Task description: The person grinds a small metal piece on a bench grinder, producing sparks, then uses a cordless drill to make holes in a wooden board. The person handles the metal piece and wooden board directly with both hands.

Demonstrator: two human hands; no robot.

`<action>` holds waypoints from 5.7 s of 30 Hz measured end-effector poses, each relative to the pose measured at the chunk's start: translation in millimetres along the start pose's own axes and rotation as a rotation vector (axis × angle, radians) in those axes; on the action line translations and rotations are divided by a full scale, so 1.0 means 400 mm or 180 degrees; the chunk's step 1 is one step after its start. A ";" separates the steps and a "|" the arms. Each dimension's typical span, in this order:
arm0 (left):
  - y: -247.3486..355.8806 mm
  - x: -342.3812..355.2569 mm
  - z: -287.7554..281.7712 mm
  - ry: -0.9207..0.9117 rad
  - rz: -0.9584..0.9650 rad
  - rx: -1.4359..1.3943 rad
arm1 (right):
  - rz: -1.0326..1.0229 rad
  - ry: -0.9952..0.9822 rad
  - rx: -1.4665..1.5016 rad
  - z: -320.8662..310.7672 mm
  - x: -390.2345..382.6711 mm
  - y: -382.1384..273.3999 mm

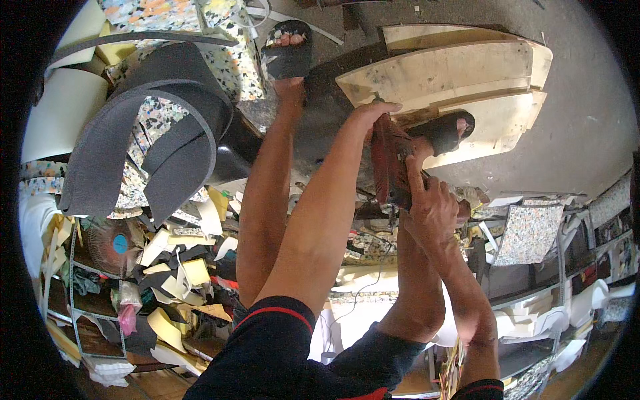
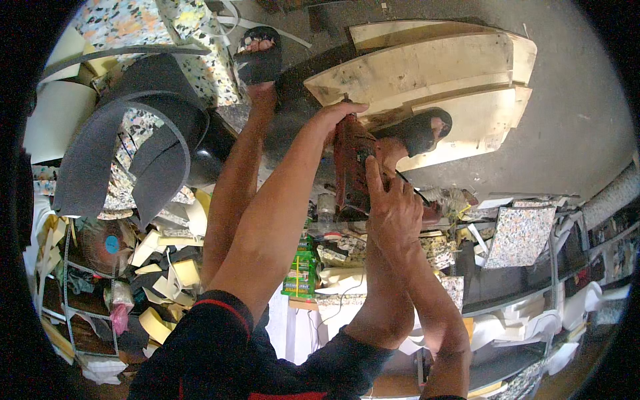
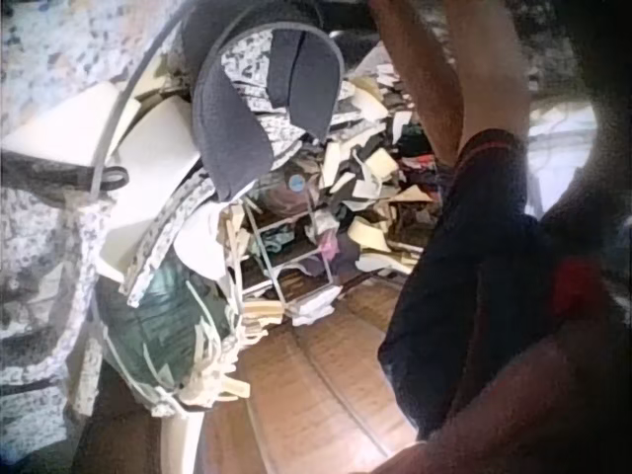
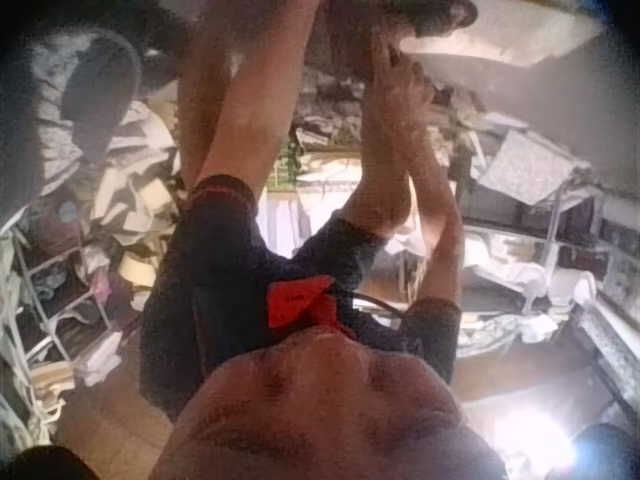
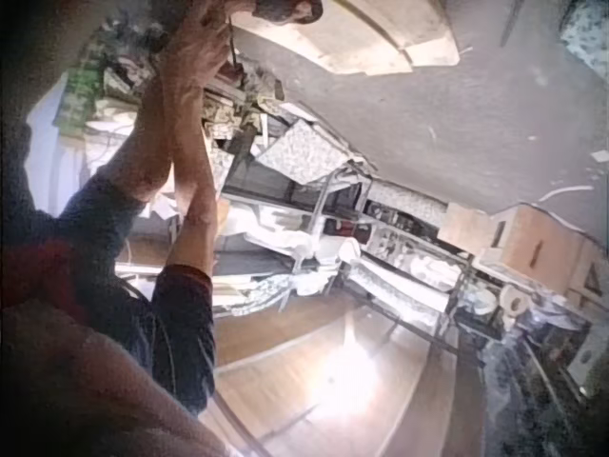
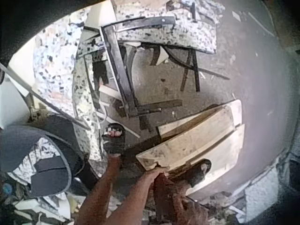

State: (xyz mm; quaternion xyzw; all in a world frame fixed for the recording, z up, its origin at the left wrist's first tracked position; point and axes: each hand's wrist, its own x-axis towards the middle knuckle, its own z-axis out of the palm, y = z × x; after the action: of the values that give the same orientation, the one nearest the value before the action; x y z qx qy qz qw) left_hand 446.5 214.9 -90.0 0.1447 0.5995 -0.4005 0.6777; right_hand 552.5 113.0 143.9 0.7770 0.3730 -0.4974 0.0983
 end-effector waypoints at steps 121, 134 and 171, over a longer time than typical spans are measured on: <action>0.007 0.021 -0.217 0.2031 0.0969 0.0755 | 0.0738 0.0310 0.1803 -0.142 -0.363 0.020; 0.243 -0.216 -0.268 0.0569 0.1436 0.1242 | 0.2530 0.1567 0.4317 0.052 -0.486 -0.223; -0.238 -0.422 0.156 -0.0435 0.1489 0.3808 | 0.3578 0.1671 0.6265 0.797 -0.807 -0.655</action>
State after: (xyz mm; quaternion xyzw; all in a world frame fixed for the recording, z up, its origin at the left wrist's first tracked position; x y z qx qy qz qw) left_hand 428.4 174.5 108.7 0.5985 0.1808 -0.5155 0.5860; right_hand 78.7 -25.5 319.2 0.6528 -0.5628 -0.2823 -0.4212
